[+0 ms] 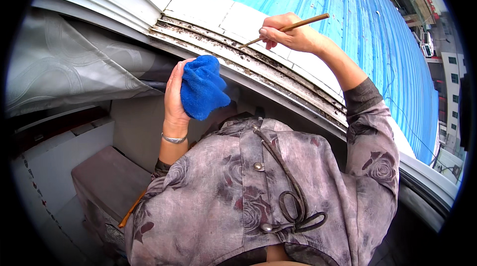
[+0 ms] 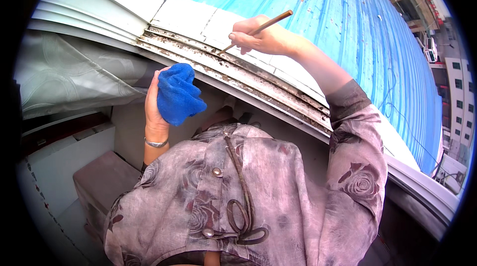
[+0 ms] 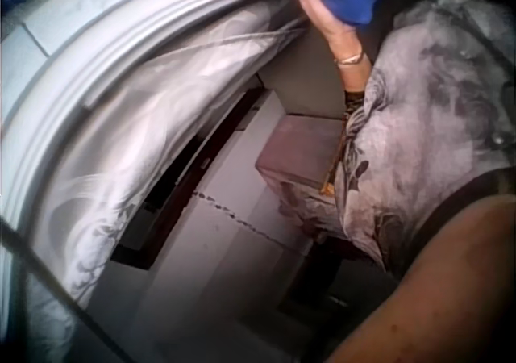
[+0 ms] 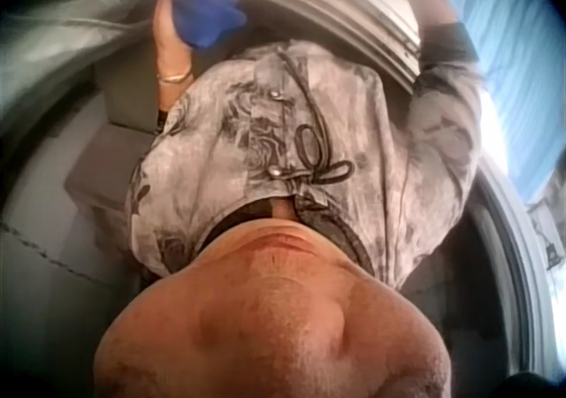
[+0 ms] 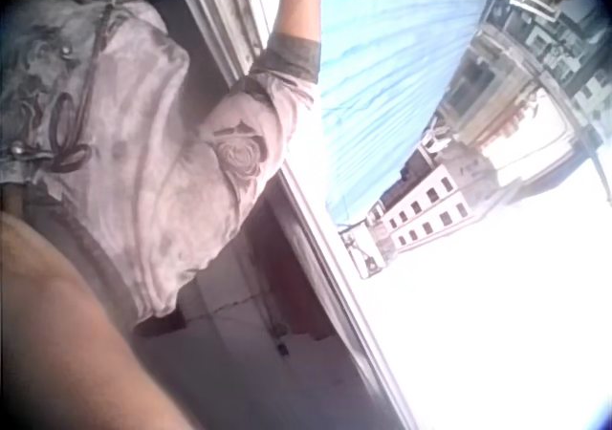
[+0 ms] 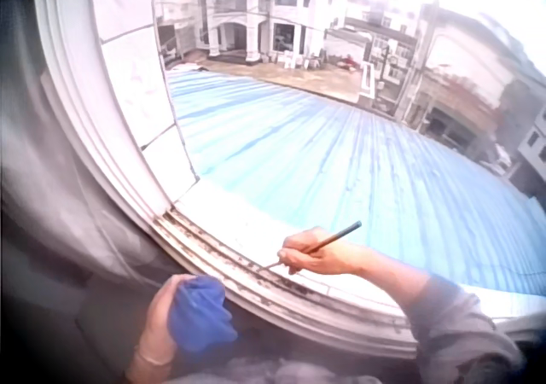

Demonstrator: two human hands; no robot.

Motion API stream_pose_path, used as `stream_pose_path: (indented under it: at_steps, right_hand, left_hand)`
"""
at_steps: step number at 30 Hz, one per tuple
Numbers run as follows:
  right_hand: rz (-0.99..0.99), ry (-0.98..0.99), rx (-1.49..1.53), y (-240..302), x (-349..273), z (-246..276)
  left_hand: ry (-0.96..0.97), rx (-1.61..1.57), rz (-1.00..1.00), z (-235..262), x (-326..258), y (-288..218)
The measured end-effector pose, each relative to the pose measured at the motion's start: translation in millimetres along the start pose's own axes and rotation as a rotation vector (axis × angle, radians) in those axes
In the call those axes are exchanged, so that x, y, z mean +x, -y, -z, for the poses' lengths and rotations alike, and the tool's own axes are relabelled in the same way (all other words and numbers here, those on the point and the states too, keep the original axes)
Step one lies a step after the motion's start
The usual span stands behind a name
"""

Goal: The person cleans a window track using a blue cloth and a thin wooden stick. They scrape debris from the track with the stick and wipe the loosened dirt with the cloth, repeating this process along the length of the track.

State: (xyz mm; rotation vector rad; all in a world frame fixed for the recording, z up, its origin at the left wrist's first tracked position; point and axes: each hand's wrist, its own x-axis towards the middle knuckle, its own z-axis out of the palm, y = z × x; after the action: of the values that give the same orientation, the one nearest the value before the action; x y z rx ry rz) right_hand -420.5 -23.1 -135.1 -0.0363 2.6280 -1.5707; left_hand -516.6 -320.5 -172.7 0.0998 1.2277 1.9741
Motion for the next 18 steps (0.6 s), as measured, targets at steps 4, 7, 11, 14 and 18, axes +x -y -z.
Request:
stream_pose_path:
  at_steps: [4,7,11,14,18]
  right_hand:
    - [-0.178,0.052,-0.045,15,-35,17]
    - [-0.025,-0.101,-0.01,6,-12,8]
    - [0.237,-0.207,-0.081,8,67,-24]
    - [0.257,-0.146,-0.129,9,118,-38]
    - [0.201,-0.071,-0.09,8,133,-38]
  left_hand:
    - [0.03,-0.007,0.013,-1,0,6]
    - [0.036,-0.041,0.024,-4,-4,7]
    - [-0.008,-0.054,0.008,-2,-3,1]
    - [-0.033,-0.033,-0.026,3,-3,-6]
    - [-0.095,-0.044,-0.058,15,-3,-8]
